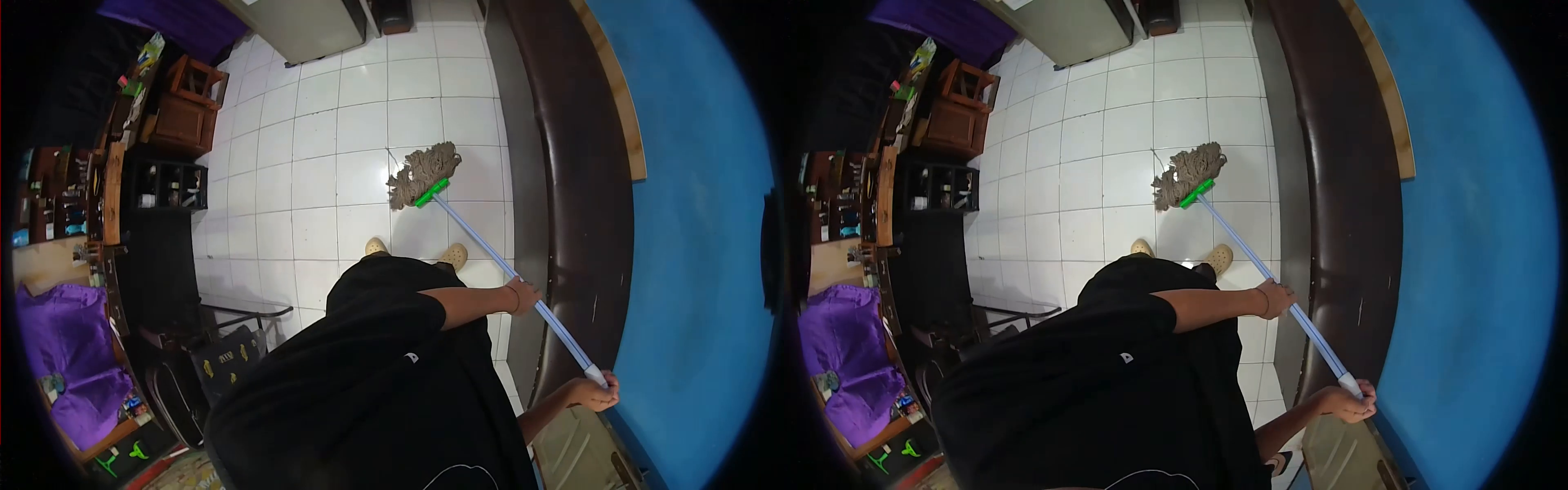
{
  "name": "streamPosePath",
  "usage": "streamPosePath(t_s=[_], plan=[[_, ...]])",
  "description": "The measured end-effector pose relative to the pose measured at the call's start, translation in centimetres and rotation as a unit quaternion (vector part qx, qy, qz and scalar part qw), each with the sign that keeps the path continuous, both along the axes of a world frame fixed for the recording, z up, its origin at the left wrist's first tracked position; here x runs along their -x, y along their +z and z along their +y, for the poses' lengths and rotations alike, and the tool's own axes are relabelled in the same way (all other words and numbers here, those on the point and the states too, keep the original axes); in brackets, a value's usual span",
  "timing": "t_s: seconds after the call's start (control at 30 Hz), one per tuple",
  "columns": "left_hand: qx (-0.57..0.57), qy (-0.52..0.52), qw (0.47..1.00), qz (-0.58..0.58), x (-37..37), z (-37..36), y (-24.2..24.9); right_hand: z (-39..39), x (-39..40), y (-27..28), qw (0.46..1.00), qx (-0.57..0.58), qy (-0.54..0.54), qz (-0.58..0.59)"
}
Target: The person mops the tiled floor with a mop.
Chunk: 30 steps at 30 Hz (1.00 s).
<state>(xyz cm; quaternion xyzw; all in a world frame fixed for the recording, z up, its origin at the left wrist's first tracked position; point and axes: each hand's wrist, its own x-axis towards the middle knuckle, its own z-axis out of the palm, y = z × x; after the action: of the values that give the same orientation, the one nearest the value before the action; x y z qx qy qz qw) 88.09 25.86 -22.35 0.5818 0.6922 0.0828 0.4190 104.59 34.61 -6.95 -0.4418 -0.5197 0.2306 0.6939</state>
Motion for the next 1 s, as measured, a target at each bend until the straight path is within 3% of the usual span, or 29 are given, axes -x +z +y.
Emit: streamPosePath(t_s=[0.07,0.17,0.23,0.3,0.37,0.43,0.47,0.53,0.57,0.63,0.7,0.83,0.93,1.0], plan=[[-0.025,0.045,0.999,-0.014,1.2,-0.9,-0.1,0.2,1.6,-0.2,0.999,0.026,0.006,0.032],[0.021,0.122,0.992,-0.019,3.8,-2.0,-0.5,-0.7,4.8,-1.3,0.993,0.039,-0.025,-0.111],[-0.039,0.226,0.973,-0.001,5.9,-4.4,-2.9,-1.8,7.4,-2.9,0.964,-0.072,-0.007,-0.257],[-0.079,0.326,0.942,0.024,8.7,-7.1,-5.3,-3.6,11.1,-5.0,0.979,-0.067,0.126,-0.145],[-0.093,0.393,0.912,0.078,11.8,-10.2,-5.8,-6.5,14.3,-7.0,0.966,0.031,0.247,-0.077],[-0.062,0.415,0.895,0.154,14.8,-13.7,-4.5,-10.1,17.4,-7.4,0.94,0.04,0.314,-0.13],[0.015,0.417,0.895,0.158,16.3,-15.1,-4.0,-11.4,18.7,-9.2,0.929,0.004,0.347,-0.128],[0.036,0.449,0.876,0.175,17.4,-18.2,-4.5,-15.3,19.8,-11.4,0.851,0.214,0.463,-0.122],[0.066,0.446,0.876,0.171,17.8,-19.5,-4.1,-16.5,20.9,-12.5,0.846,0.157,0.48,-0.175],[0.115,0.437,0.876,0.167,17.7,-21.5,-3.8,-18.8,21.6,-15.2,0.769,0.145,0.534,-0.319],[0.151,0.452,0.87,0.129,15.7,-23.2,-4.4,-20.7,21.4,-16.7,0.637,0.195,0.607,-0.434],[0.202,0.433,0.869,0.131,11.0,-27.1,-4.1,-22.6,18.8,-20.1,0.469,0.139,0.738,-0.465],[0.165,0.387,0.9,0.114,8.7,-28.7,-5.8,-21.9,14.7,-19.0,0.5,0.188,0.713,-0.454],[0.111,0.355,0.925,0.081,7.5,-28.4,-5.6,-20.7,11.9,-17.2,0.563,0.213,0.679,-0.42]])
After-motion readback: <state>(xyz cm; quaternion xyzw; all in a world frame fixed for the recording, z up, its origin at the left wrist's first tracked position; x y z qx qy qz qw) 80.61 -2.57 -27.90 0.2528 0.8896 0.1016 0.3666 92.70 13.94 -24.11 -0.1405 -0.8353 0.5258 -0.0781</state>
